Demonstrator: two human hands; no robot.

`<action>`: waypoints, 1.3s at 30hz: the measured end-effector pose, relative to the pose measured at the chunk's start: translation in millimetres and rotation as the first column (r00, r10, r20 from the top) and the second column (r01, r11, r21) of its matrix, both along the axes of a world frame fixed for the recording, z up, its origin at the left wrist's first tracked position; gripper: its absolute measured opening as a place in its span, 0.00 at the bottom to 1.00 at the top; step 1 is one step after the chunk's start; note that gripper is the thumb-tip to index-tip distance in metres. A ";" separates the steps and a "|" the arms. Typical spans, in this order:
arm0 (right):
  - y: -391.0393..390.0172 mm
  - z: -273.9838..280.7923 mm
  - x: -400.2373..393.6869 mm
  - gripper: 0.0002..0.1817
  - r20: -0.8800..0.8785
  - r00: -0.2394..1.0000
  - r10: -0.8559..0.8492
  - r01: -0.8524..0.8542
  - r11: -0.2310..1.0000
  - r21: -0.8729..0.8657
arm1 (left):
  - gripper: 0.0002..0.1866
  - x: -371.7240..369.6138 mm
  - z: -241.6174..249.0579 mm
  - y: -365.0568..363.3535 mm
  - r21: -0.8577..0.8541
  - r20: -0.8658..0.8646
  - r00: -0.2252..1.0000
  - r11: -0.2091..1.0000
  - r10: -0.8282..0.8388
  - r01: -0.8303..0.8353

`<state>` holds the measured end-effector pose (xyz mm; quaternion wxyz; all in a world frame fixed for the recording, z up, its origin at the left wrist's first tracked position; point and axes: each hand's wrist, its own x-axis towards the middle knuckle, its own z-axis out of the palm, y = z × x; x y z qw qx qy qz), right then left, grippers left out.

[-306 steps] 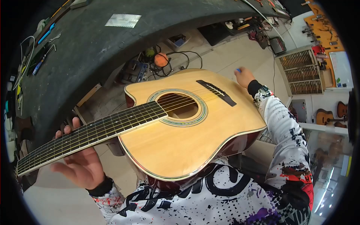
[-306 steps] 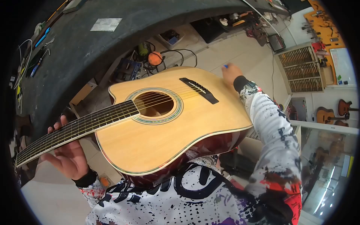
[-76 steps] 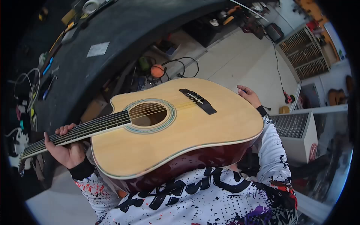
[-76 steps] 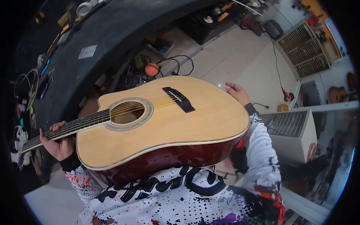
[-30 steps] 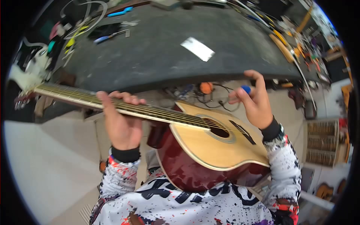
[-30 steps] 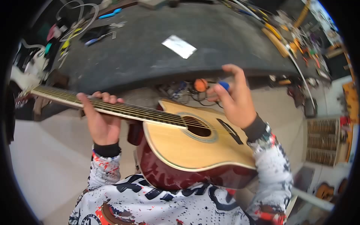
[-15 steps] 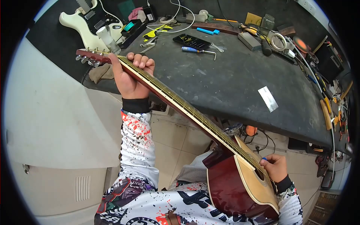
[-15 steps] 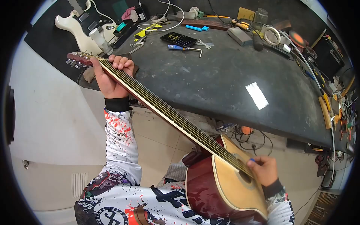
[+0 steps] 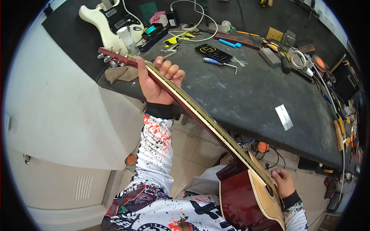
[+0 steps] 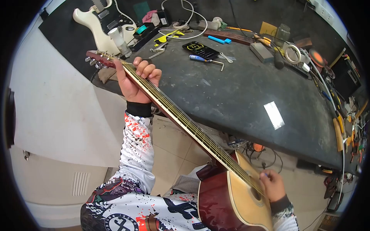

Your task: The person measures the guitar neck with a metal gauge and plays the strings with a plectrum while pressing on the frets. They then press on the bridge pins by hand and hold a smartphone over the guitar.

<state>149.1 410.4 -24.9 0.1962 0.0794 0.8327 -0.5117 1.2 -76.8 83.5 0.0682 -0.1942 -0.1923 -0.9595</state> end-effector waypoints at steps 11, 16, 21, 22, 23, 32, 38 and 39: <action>-10.0 23.3 0.4 0.11 -0.291 0.891 0.348 -0.249 0.912 0.326 | 0.25 2.0 -0.2 1.9 0.018 -0.021 1.000 1.000 -0.007 0.007; -27.4 50.5 1.3 0.14 -0.181 0.979 0.098 -0.163 0.906 -0.390 | 0.25 5.4 15.2 19.5 0.053 0.175 0.968 0.980 0.178 -0.190; 6.2 -23.6 -11.6 0.13 -0.036 0.999 0.036 -0.027 0.976 0.218 | 0.26 -3.3 0.4 0.4 0.016 -0.058 0.997 0.998 -0.060 0.061; -4.4 -8.0 -9.9 0.12 -0.070 0.995 0.076 -0.065 0.986 0.153 | 0.27 -2.9 0.4 0.5 0.011 -0.038 0.998 0.999 -0.049 0.049; -13.8 7.9 -6.2 0.11 -0.101 0.989 0.108 -0.100 0.991 0.086 | 0.27 -1.4 0.2 0.8 0.006 -0.013 0.999 0.999 -0.042 0.042; -8.1 13.2 -8.7 0.09 -0.110 0.965 0.240 -0.211 0.951 0.225 | 0.29 -2.4 4.8 -4.3 0.061 0.051 0.998 0.998 -0.034 0.030; -29.1 51.7 -4.1 0.08 -0.351 0.935 0.043 -0.171 0.924 -0.342 | 0.28 -2.0 0.0 -6.8 -0.009 -0.008 0.998 0.998 -0.056 0.056; -26.4 41.9 -1.7 0.08 -0.353 0.935 0.031 -0.159 0.927 -0.339 | 0.28 -2.5 -0.5 -7.1 -0.010 -0.017 0.998 0.998 -0.061 0.061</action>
